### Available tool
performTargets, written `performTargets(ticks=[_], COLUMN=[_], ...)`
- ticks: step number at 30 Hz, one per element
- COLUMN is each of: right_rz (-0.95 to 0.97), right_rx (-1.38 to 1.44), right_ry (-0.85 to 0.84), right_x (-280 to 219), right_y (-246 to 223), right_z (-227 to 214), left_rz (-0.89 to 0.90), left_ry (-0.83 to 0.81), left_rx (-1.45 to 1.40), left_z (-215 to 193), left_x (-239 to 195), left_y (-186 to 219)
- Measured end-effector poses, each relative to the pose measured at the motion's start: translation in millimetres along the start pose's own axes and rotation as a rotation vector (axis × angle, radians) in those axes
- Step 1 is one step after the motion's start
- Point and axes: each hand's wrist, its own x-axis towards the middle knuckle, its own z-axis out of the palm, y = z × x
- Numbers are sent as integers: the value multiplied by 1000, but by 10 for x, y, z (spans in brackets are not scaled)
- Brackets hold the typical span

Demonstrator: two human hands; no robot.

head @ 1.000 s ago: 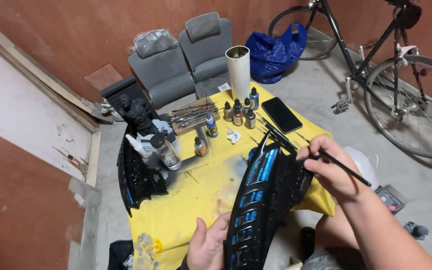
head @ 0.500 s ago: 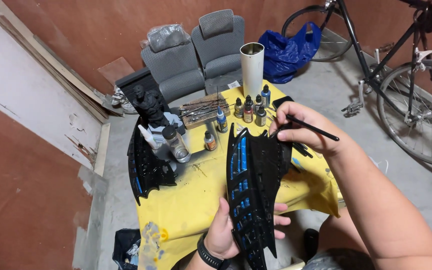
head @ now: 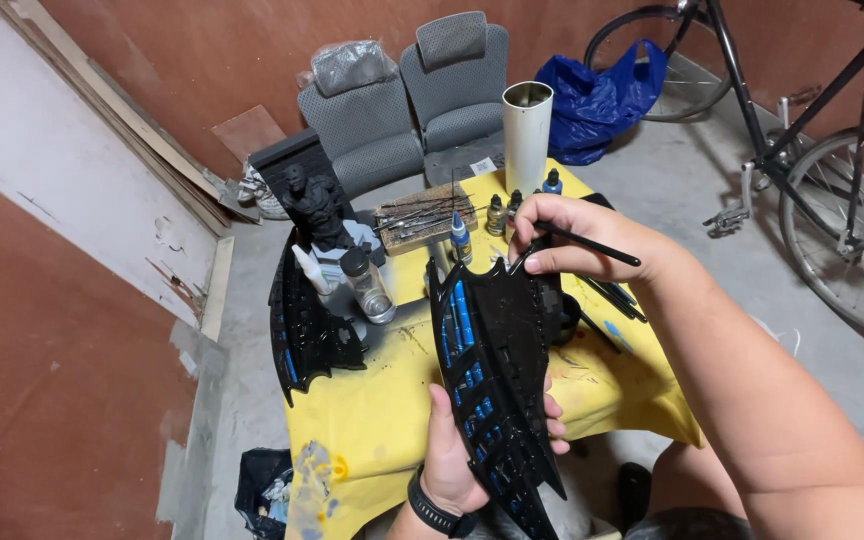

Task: Painting fine blue details onto a black 3D printed model part using a small paintbrush.

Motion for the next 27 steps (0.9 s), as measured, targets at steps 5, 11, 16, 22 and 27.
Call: performTargets(ticks=[5, 11, 16, 22, 27], right_rz=[-14, -175, -139, -283, -287], right_rx=[33, -78, -20, 21, 143], right_ry=[-22, 188, 406, 253, 102], right_x=[114, -5, -590, -868, -1322], right_y=[-38, -96, 33, 756, 1971], right_z=[102, 224, 406, 795, 1361], left_rz=[49, 245, 667, 1143, 1514], left_ry=[54, 84, 200, 406, 404], left_rx=[1, 10, 47, 126, 205], left_z=[-6, -36, -12, -102, -366], left_x=[-24, -75, -425, -1011, -1532], left_y=[-46, -11, 285, 780, 1058])
